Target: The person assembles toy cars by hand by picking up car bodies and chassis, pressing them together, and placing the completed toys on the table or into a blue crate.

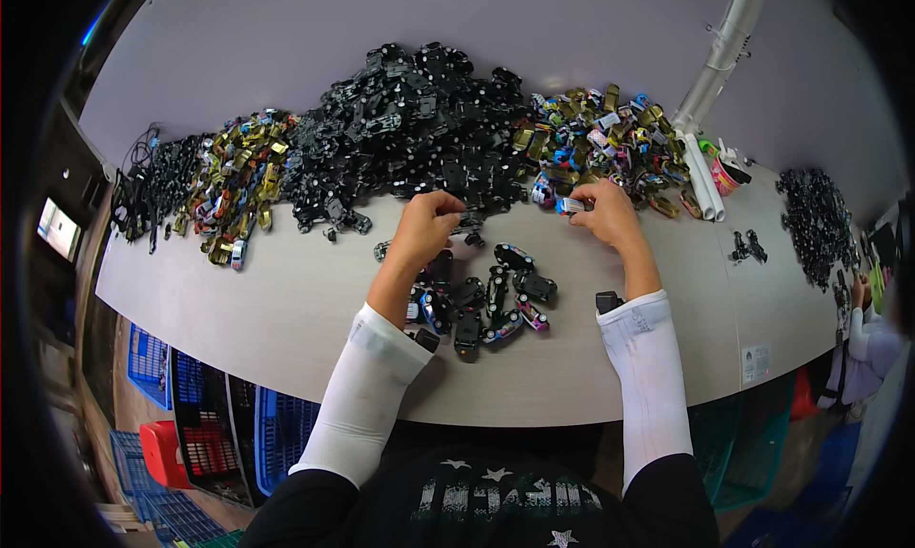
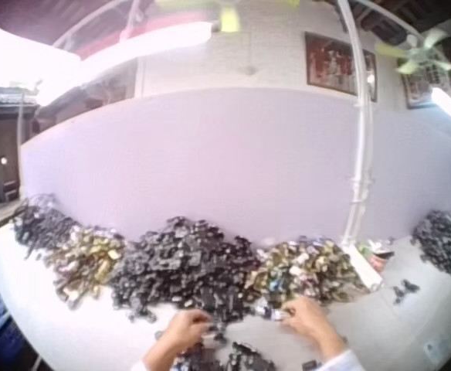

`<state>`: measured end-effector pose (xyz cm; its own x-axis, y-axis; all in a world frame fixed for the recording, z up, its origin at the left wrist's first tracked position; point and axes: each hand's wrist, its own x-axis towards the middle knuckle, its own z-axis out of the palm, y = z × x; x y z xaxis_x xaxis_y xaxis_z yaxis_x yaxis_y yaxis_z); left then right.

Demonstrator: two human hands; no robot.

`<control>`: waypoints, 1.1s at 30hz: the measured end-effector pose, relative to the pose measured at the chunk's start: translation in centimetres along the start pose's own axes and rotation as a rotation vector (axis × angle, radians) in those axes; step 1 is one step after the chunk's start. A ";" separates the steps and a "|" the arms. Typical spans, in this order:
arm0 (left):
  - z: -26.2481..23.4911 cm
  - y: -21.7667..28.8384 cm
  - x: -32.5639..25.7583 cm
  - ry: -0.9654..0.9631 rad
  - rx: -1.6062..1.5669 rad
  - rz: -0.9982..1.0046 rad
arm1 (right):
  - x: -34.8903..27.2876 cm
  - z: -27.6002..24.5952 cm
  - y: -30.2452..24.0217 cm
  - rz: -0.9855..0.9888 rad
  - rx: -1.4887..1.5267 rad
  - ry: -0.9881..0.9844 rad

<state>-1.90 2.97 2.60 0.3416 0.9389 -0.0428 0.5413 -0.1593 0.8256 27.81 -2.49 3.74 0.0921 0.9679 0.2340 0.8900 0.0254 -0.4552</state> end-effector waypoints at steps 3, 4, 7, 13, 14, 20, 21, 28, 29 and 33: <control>1.7 1.1 -0.3 0.009 -0.805 -0.027 | 0.3 0.5 -1.3 -0.121 0.474 -0.073; 2.2 1.2 -0.3 0.049 -0.910 -0.059 | 0.2 0.2 -2.6 -0.132 0.479 -0.079; 3.7 1.2 0.0 0.043 -1.093 -0.032 | -0.6 -0.2 -5.7 0.123 1.087 -0.387; 4.8 1.9 0.1 -0.195 -1.080 0.003 | -0.7 0.1 -7.1 0.119 1.169 -0.349; 5.0 1.7 0.2 -0.227 -1.024 -0.009 | -0.7 -0.1 -7.2 0.121 1.159 -0.368; 6.4 1.6 -0.3 0.067 -0.948 0.068 | -0.8 3.1 -7.8 -0.145 0.656 0.081; 6.4 1.4 -0.4 0.110 -0.876 0.121 | -1.4 2.8 -9.1 -0.092 0.604 0.065; 6.7 1.9 -0.9 0.244 -0.607 0.318 | -1.9 4.1 -10.3 -0.187 0.414 0.236; 6.6 2.0 -1.1 0.269 -0.460 0.368 | -1.9 4.3 -10.2 -0.189 0.413 0.233; 6.1 2.8 -1.7 0.304 -0.370 0.360 | -2.1 4.1 -10.5 -0.206 0.344 0.293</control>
<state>3.78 -0.93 1.58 0.1894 0.8993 0.3943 0.1104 -0.4185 0.9015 16.44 -3.78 4.52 0.0956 0.8245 0.5577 0.7083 0.3373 -0.6200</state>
